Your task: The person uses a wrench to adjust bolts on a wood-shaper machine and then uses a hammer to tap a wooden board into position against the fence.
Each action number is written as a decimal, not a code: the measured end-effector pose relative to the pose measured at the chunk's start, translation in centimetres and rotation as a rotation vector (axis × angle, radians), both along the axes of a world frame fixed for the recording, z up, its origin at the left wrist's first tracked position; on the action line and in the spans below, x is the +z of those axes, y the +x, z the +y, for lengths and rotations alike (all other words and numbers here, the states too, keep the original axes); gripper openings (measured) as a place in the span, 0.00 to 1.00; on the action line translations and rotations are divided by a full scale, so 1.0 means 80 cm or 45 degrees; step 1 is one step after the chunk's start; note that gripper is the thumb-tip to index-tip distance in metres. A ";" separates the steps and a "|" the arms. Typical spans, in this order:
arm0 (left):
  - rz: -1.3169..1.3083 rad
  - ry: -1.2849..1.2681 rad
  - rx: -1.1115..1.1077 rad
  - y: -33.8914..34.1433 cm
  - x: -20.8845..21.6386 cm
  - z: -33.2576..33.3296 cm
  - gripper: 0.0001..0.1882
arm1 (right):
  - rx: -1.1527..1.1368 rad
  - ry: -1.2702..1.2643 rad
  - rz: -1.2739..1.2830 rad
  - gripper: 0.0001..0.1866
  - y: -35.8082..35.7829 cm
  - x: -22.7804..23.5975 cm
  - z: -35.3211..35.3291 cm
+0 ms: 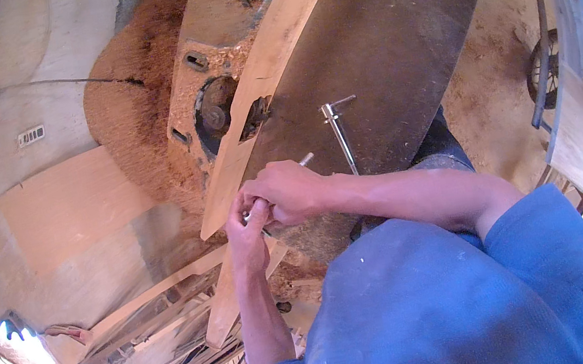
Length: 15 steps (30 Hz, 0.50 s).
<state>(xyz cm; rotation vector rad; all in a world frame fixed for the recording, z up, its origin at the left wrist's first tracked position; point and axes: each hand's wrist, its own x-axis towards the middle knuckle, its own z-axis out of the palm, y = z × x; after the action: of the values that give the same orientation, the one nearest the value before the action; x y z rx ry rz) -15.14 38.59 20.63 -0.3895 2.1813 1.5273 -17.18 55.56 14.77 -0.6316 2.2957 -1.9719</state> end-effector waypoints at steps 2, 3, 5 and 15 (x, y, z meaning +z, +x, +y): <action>-0.070 0.188 0.089 0.005 -0.004 0.003 0.25 | 0.041 0.061 0.018 0.17 0.006 -0.003 -0.003; -0.040 0.173 0.111 0.004 -0.006 0.005 0.23 | 0.060 0.095 0.029 0.18 0.005 -0.001 -0.003; 0.079 0.107 0.167 0.004 0.001 0.017 0.14 | 0.098 0.072 0.112 0.21 0.002 0.004 0.002; 0.625 -0.449 0.368 -0.157 0.085 -0.056 0.11 | -0.848 0.699 0.020 0.23 0.014 -0.137 0.192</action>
<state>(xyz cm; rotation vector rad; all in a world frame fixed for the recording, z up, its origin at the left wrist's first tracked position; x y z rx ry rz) -27.71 34.10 27.40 -0.4996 2.9048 1.4977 -16.06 70.93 3.79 0.1919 3.1329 -1.3359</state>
